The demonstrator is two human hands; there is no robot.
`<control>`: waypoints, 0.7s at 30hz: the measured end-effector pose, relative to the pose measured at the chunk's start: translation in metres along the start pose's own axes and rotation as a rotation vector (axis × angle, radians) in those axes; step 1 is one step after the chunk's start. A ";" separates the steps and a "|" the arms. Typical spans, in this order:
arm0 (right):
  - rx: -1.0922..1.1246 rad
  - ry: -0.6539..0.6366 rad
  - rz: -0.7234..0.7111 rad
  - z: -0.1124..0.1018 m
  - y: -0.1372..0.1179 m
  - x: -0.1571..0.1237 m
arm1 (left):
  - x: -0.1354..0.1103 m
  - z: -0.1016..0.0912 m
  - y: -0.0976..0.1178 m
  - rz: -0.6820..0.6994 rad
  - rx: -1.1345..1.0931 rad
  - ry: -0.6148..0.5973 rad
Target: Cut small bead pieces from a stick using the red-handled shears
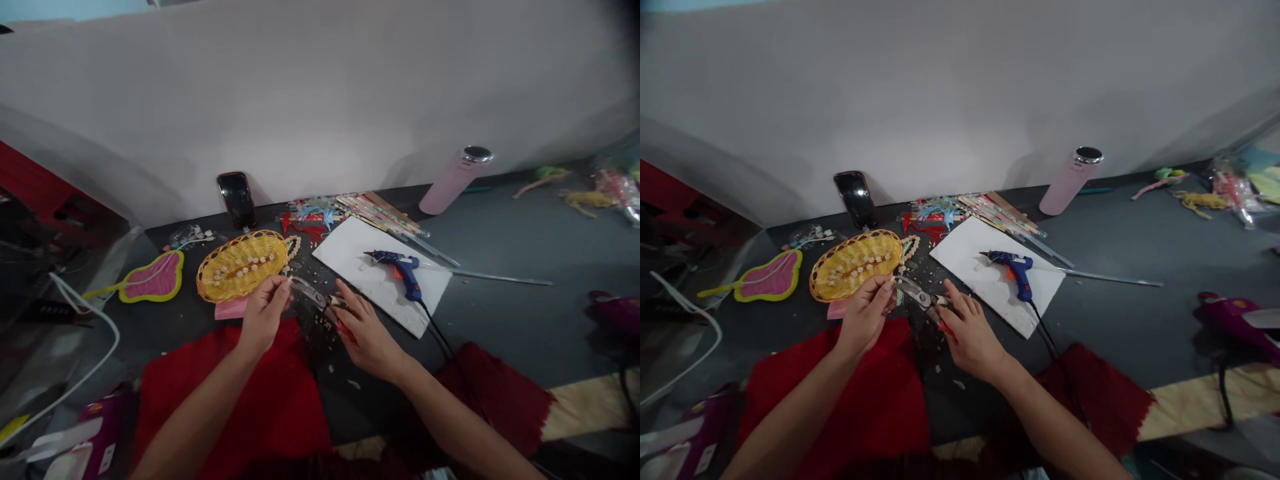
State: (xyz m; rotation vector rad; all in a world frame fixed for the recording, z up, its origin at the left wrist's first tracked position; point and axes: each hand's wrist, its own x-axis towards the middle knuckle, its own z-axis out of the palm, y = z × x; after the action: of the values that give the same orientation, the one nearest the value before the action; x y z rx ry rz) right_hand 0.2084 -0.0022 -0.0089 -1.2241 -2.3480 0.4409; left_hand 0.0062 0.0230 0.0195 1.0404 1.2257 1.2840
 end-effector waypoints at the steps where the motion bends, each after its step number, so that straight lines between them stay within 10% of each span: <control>1: 0.000 0.000 0.001 0.000 0.000 0.000 | 0.000 0.000 -0.001 0.000 0.019 -0.004; 21: -0.100 0.053 -0.029 0.004 0.002 -0.002 | -0.004 0.005 -0.013 0.002 0.098 -0.082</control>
State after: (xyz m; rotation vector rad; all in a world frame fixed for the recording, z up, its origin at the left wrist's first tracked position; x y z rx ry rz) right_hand 0.2084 -0.0029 -0.0139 -1.2295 -2.3643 0.2819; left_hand 0.0125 0.0189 0.0077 1.1532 1.2353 1.1810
